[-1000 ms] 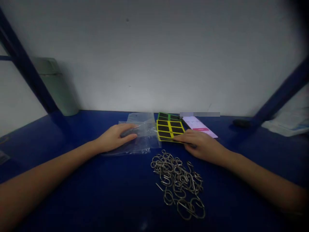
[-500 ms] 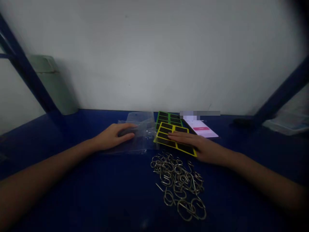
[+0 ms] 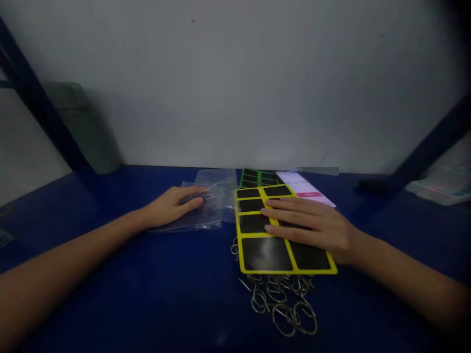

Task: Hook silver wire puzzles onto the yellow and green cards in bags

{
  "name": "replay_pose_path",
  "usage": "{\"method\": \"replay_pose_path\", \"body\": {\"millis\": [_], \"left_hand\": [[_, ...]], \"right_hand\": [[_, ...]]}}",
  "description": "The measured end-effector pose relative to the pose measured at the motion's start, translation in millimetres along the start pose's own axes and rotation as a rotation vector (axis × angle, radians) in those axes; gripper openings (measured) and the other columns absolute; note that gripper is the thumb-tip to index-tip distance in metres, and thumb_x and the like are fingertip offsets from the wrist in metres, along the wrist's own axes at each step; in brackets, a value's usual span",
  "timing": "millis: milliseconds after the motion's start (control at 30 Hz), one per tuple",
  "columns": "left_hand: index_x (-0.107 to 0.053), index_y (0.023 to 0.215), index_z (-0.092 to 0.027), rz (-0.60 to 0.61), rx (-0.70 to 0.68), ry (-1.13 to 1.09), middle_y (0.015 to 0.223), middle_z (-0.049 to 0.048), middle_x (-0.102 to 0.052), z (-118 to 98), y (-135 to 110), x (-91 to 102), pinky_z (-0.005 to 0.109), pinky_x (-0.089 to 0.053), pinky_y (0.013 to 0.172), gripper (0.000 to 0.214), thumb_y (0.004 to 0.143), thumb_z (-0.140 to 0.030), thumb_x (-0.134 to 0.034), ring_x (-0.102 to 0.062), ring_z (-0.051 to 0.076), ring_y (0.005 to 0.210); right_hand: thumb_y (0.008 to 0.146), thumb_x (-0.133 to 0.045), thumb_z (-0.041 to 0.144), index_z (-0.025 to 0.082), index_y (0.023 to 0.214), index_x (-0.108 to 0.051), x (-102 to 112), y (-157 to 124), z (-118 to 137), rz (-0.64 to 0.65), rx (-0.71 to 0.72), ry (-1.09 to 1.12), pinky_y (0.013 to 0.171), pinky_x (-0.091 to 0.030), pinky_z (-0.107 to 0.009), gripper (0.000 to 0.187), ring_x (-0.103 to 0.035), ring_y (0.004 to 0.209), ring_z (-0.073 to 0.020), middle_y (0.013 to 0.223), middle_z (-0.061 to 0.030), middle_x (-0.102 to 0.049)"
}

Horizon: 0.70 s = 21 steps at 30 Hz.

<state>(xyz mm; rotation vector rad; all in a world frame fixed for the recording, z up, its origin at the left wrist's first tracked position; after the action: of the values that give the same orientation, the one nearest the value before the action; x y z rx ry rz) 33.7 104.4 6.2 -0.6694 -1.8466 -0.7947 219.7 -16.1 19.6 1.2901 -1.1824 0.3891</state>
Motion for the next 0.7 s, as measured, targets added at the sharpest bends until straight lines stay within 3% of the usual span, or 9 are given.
{"method": "replay_pose_path", "body": {"millis": [133, 300, 467, 700], "left_hand": [[-0.045, 0.12, -0.019, 0.024, -0.039, 0.005, 0.12, 0.0026, -0.051, -3, -1, -1.7, 0.027, -0.038, 0.09, 0.04, 0.088, -0.039, -0.031, -0.049, 0.016, 0.106], [-0.042, 0.122, -0.02, 0.059, -0.097, 0.002, 0.125, 0.0027, -0.047, -10, -3, -6.0, 0.029, -0.035, 0.094, 0.039, 0.088, -0.037, -0.032, -0.046, 0.016, 0.111], [-0.041, 0.122, -0.023, 0.088, -0.175, -0.005, 0.128, 0.0039, -0.043, -27, -6, -10.0, 0.032, -0.033, 0.096, 0.038, 0.087, -0.035, -0.037, -0.042, 0.017, 0.115], [-0.039, 0.124, -0.024, 0.053, -0.126, 0.069, 0.128, 0.0021, -0.043, -31, -4, -10.4, 0.032, -0.033, 0.096, 0.039, 0.088, -0.038, -0.035, -0.043, 0.016, 0.115]], "right_hand": [[0.089, -0.027, 0.018, 0.027, 0.123, -0.042, 2, 3, 7, -0.027, 0.011, -0.003, 0.092, -0.04, -0.043, 0.038, -0.039, 0.117, -0.0194, 0.123, -0.0042, -0.049], [0.088, -0.029, 0.02, 0.023, 0.126, -0.038, -4, 0, -2, -0.02, 0.009, 0.021, 0.093, -0.038, -0.045, 0.038, -0.035, 0.12, -0.0211, 0.127, -0.007, -0.045], [0.086, -0.032, 0.012, 0.022, 0.124, -0.041, -5, 1, -16, -0.017, -0.136, 0.006, 0.093, -0.038, -0.046, 0.04, -0.034, 0.12, -0.0216, 0.127, -0.0079, -0.044], [0.084, -0.039, 0.015, 0.02, 0.125, -0.039, -13, 10, -5, 0.081, -0.138, 0.009, 0.094, -0.039, -0.042, 0.041, -0.034, 0.12, -0.0197, 0.127, -0.009, -0.044]]}}
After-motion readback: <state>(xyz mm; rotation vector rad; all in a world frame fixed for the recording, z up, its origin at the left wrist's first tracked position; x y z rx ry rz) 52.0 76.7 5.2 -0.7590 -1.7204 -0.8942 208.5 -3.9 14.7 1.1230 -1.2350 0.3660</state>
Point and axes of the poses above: each hand's wrist, its own y-axis towards the middle knuckle, its own x-axis out of the back of the hand, z = x × y, the point moved 8 cm from there along y, towards the middle knuckle
